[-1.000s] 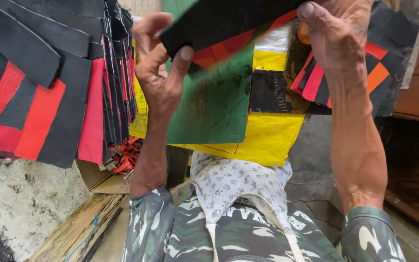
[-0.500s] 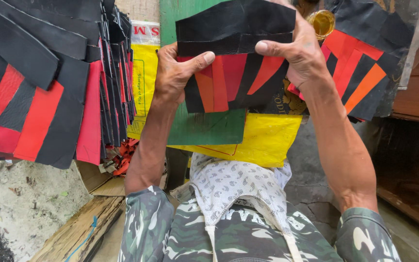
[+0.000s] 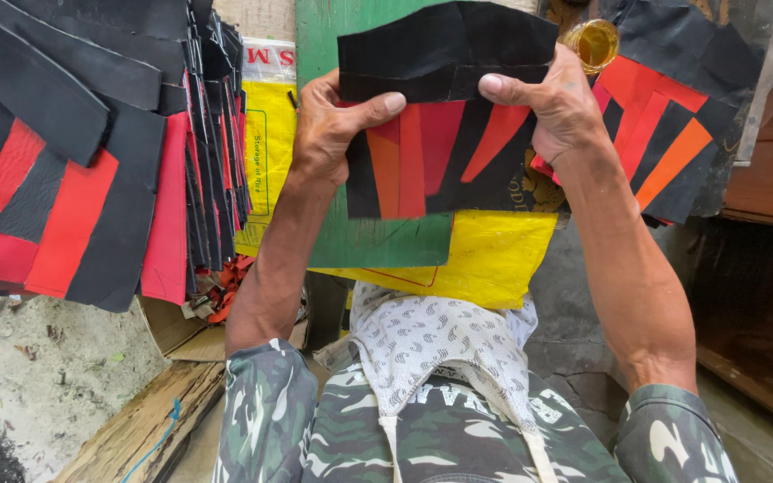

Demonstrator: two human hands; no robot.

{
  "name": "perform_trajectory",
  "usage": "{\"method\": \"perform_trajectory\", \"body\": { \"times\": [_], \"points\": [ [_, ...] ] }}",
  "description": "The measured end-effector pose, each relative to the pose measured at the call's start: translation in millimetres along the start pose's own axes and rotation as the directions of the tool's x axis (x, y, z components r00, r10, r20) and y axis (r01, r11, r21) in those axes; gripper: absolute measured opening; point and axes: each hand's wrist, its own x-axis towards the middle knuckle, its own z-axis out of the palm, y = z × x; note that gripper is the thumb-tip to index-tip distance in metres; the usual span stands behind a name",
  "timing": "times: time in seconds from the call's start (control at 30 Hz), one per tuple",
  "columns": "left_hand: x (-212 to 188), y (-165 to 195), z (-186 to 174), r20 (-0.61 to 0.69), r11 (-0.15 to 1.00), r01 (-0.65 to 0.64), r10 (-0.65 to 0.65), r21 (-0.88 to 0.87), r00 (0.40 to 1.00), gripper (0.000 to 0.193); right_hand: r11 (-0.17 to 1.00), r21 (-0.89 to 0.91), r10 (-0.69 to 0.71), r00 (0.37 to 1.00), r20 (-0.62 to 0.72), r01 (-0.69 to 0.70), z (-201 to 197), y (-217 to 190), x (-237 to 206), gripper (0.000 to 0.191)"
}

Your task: The person repeatedly picks up black and red shoe upper pieces, aligns them on a green work surface, and presses the edges together. They handle multiple pieces one at a time, turning them over and smoothing the seams with their fingers. The pieces are placed back into a stack after each handling.

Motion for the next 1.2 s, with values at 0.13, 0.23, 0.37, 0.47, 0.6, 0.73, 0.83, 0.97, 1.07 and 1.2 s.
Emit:
{"method": "perform_trajectory", "body": {
  "times": [0.13, 0.23, 0.37, 0.47, 0.6, 0.73, 0.83, 0.97, 1.07, 1.2],
  "points": [
    [3.7, -9.0, -9.8, -0.084, 0.999, -0.022, 0.018, -0.048, 0.996, 0.031, 0.999, 0.005, -0.046, 0.999, -0.011, 0.046, -11.1, 9.1, 3.1, 0.065],
    [7.6, -17.2, -16.2, -0.161, 0.993, -0.036, 0.018, -0.11, 0.987, 0.033, 0.996, 0.059, -0.067, 0.997, -0.037, 0.069, -20.3, 18.7, 5.4, 0.062],
    [13.9, -25.4, -26.4, -0.214, 0.982, -0.12, 0.087, -0.146, 0.973, 0.04, 0.988, 0.114, -0.093, 0.988, -0.122, 0.107, -32.9, 30.7, 5.8, 0.06],
    [15.2, -30.6, -33.7, -0.255, 0.972, -0.139, 0.087, -0.191, 0.963, 0.043, 0.973, 0.2, -0.084, 0.982, -0.167, 0.117, -39.0, 37.3, 6.0, 0.061],
    [15.4, -38.0, -36.5, -0.277, 0.972, -0.147, 0.092, -0.185, 0.956, 0.044, 0.964, 0.203, -0.139, 0.974, -0.178, 0.175, -36.1, 38.3, 5.6, 0.061],
    [15.4, -34.3, -33.5, -0.247, 0.957, -0.189, 0.132, -0.221, 0.96, 0.041, 0.962, 0.12, -0.222, 0.959, -0.179, 0.245, -18.2, 13.7, -5.3, 0.064],
    [6.9, -15.5, -37.9, -0.007, 0.956, -0.188, 0.191, -0.224, 0.982, 0.047, 0.946, 0.012, -0.319, 0.938, -0.134, 0.323, -1.6, -30.3, -23.2, 0.067],
    [-10.5, 9.4, -43.1, 0.095, 0.935, -0.02, 0.057, -0.353, 0.994, 0.068, 0.916, -0.046, -0.401, 0.91, -0.105, 0.399, 26.7, -90.1, -42.7, 0.069],
    [-9.6, 11.9, -33.9, 0.081, 0.954, 0.149, -0.132, -0.26, 0.988, 0.084, 0.909, 0.047, -0.412, 0.91, -0.052, 0.414, 38.4, -123.6, -40.9, 0.075],
    [-7.0, 6.5, -15.1, 0.398, 0.763, 0.474, -0.308, -0.44, 0.864, 0.088, 0.883, 0.12, -0.468, 0.872, 0.142, 0.455, 35.6, -145.2, -28.3, 0.076]
  ]
}}
